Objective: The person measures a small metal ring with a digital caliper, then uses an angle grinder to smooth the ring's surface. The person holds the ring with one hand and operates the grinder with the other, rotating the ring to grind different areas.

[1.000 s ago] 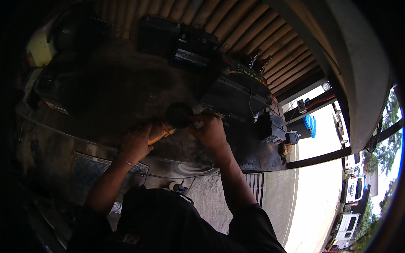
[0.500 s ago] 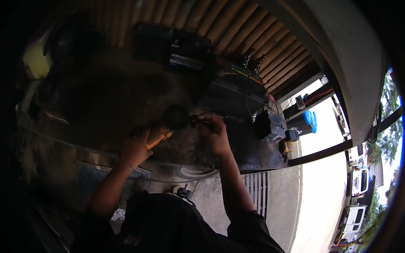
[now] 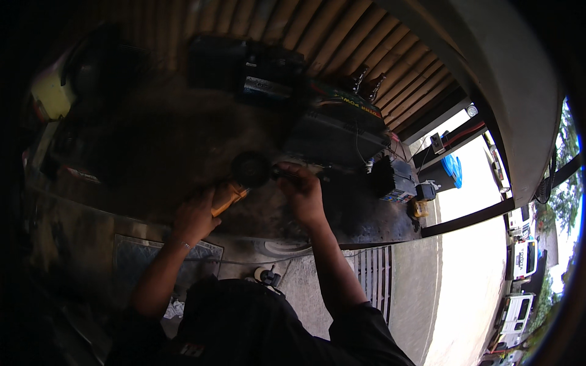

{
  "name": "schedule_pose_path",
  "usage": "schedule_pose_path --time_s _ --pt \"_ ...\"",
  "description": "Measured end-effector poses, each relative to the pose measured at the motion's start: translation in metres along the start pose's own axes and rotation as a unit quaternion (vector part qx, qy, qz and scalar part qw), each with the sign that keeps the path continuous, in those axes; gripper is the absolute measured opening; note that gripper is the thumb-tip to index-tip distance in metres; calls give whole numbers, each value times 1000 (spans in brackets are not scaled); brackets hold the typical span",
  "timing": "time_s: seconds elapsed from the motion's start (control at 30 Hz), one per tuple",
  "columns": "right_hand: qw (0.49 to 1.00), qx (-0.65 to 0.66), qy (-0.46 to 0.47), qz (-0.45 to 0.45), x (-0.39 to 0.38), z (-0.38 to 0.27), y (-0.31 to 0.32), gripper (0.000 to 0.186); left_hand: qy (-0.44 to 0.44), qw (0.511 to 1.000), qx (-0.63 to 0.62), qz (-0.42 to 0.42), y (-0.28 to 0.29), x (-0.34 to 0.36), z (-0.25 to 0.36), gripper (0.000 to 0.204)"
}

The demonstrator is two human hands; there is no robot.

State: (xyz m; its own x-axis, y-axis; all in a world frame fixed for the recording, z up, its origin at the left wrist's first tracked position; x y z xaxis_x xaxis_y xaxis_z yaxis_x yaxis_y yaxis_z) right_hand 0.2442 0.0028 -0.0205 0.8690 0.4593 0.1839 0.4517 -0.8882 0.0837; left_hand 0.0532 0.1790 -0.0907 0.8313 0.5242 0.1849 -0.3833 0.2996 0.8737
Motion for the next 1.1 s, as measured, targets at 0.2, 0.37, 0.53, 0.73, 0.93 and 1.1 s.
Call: schedule_pose_path --time_s 0.2,0.37,0.53,0.73,0.93,1.1 --pt "974 -170 152 10 4 -15 -11 32 -11 1000 -5 17 1 0 1 89" --pt "936 -269 228 14 0 -26 -24 32 -18 999 -6 31 3 -1 2 88" --pt "923 -299 239 34 -4 -23 -29 28 -9 1000 -8 19 -2 -1 -1 90" --pt "927 -279 247 52 -3 -18 -26 27 -13 999 1 38 -5 1 -2 90" --pt "924 -295 239 44 -3 -22 -31 26 -17 999 13 35 -3 1 -1 88" --pt "921 -300 247 19 -3 -31 -31 29 -3 1000 10 21 -4 1 -2 90"
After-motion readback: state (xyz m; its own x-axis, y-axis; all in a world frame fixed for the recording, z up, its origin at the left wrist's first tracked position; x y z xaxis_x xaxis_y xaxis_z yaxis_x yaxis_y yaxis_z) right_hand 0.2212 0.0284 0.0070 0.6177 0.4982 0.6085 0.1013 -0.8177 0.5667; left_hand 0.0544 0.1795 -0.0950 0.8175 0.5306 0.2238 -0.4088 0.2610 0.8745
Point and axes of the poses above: each hand's wrist, its own x-axis towards the middle knuckle, its own y-axis out of the back of the hand, z = x × y, the point moved 8 cm from there along x, towards the middle knuckle, and after that the axes turned 14 degrees about z, right-handed, at the moved point
